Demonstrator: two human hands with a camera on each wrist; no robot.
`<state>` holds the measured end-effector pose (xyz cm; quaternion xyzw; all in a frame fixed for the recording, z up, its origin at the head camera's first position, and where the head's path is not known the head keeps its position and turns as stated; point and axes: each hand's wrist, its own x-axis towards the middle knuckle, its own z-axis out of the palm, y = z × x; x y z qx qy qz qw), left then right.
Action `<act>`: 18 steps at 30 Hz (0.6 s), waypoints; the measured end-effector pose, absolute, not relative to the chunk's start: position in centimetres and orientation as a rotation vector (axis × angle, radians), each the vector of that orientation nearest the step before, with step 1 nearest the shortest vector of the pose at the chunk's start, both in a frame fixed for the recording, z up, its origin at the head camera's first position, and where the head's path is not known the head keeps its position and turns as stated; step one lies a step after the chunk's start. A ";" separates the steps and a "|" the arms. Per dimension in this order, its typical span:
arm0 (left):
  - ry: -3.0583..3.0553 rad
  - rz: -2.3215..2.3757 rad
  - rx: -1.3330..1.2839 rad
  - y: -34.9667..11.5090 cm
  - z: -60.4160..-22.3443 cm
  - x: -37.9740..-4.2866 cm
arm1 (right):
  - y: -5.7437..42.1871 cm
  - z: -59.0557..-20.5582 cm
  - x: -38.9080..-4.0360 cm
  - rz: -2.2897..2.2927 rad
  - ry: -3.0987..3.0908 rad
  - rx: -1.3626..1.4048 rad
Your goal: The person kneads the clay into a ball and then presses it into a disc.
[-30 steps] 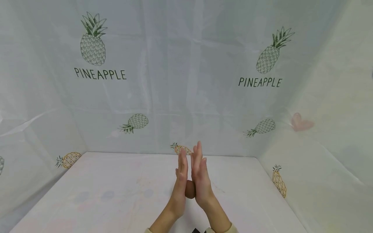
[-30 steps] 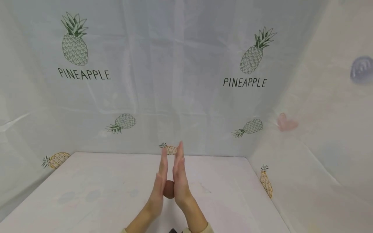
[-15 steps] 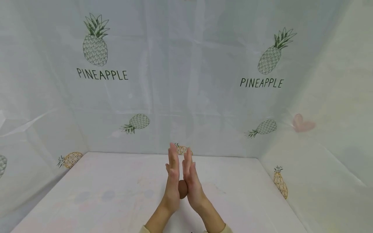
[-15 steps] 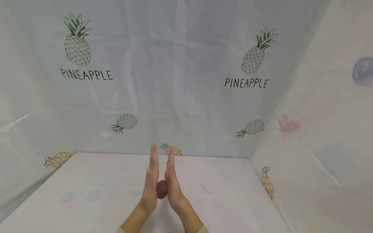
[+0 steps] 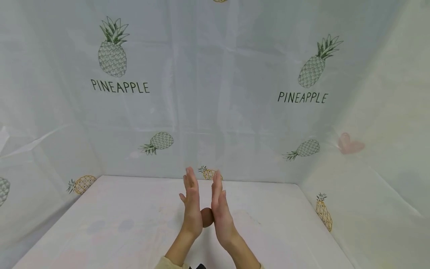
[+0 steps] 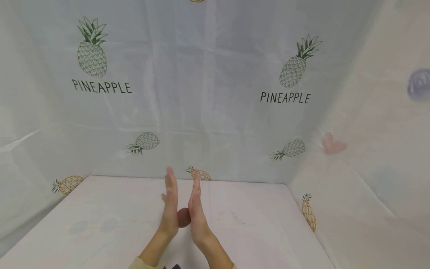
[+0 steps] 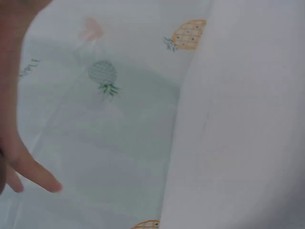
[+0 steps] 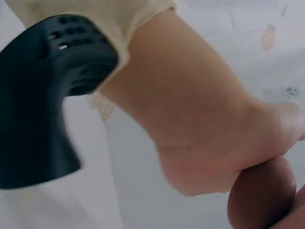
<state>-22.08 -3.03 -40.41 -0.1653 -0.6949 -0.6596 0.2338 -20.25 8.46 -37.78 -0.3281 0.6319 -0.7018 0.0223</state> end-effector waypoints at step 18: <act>-1.839 -2.053 -0.832 -0.4 -40.2 -19.7 | 10.4 -37.5 -21.4 -2.297 1.974 -0.886</act>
